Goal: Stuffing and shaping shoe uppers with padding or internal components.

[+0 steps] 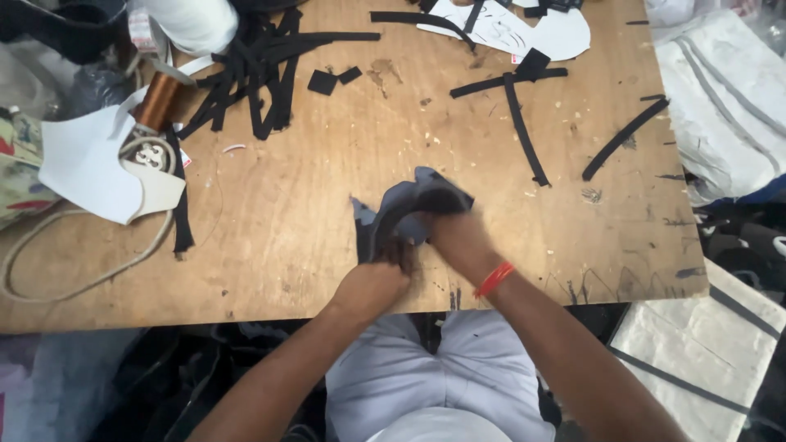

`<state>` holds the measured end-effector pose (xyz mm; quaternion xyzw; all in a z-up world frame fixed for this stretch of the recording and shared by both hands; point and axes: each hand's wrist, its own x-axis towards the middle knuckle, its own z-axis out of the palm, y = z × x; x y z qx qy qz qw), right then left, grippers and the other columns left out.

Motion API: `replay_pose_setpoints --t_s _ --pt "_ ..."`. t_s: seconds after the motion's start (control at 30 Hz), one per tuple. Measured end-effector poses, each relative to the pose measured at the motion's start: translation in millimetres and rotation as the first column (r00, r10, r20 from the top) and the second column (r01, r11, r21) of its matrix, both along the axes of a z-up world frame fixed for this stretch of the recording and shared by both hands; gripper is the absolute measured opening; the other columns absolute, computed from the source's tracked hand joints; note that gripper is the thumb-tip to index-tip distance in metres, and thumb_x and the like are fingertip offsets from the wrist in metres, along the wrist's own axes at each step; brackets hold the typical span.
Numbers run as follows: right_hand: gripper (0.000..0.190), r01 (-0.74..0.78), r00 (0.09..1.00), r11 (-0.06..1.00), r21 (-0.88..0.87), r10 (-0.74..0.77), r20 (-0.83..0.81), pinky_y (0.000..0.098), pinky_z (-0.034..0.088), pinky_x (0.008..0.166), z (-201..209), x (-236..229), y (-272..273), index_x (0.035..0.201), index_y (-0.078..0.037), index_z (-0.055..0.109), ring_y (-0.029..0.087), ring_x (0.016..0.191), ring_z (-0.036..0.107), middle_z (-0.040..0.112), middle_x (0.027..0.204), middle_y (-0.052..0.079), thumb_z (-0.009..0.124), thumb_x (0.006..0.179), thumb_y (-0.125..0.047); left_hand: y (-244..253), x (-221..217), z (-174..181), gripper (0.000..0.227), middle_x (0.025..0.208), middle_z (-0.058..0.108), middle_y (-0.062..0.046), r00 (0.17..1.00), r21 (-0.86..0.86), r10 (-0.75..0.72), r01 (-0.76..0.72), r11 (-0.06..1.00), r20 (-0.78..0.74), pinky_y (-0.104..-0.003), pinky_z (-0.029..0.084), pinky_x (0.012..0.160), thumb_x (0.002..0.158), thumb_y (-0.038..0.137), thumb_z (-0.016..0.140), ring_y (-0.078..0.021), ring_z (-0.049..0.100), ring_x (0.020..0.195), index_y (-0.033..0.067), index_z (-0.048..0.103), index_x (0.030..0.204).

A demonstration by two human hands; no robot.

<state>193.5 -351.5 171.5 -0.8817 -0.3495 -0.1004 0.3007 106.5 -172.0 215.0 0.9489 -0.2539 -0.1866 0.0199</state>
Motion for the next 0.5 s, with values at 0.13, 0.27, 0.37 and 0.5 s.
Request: replay_pose_setpoints --t_s 0.13,0.27,0.37,0.5 --pt "0.024 0.137 0.978 0.952 -0.276 -0.173 -0.113 0.0476 0.057 0.071 4 -3 -7 0.111 -0.010 0.072 0.035 0.086 0.072 0.075 0.098 0.017 0.062 0.090 -0.016 -4 -2 -33 0.034 0.099 0.077 -0.021 0.941 -0.066 -0.067 0.094 0.993 0.333 -0.036 0.061 0.061 0.090 0.009 0.055 -0.0261 0.076 0.081 -0.0041 0.066 0.119" --pt "0.040 -0.014 0.989 0.977 -0.215 -0.017 -0.144 0.0485 0.056 0.068 -33 13 -46 0.123 -0.009 0.071 0.038 0.082 0.071 0.074 0.100 0.019 0.057 0.087 -0.003 -6 9 -16 0.055 0.096 0.074 -0.023 0.960 -0.036 -0.087 0.100 0.994 0.267 -0.037 0.062 0.063 0.091 0.009 0.054 -0.0289 0.076 0.085 -0.0135 0.053 0.141" --pt "0.026 0.145 0.961 0.931 -0.335 -0.213 -0.178 0.0486 0.056 0.073 17 9 -33 0.115 -0.008 0.069 0.037 0.088 0.071 0.074 0.096 0.017 0.061 0.091 -0.011 -11 23 -22 0.049 0.126 0.063 -0.039 0.903 -0.100 -0.088 0.143 0.985 0.420 -0.036 0.063 0.057 0.087 0.007 0.053 -0.0313 0.076 0.079 -0.0084 0.057 0.134" --pt "0.042 0.236 0.827 0.967 -0.091 -0.249 -0.504 0.0415 0.058 0.085 49 -14 5 0.131 -0.016 0.070 0.031 0.095 0.074 0.077 0.108 0.017 0.056 0.092 -0.009 -14 23 -36 0.047 0.119 0.069 -0.033 0.622 -0.005 -0.160 0.255 0.967 0.766 -0.037 0.063 0.097 0.084 0.014 0.053 -0.0363 0.077 0.105 -0.0068 0.063 0.125"
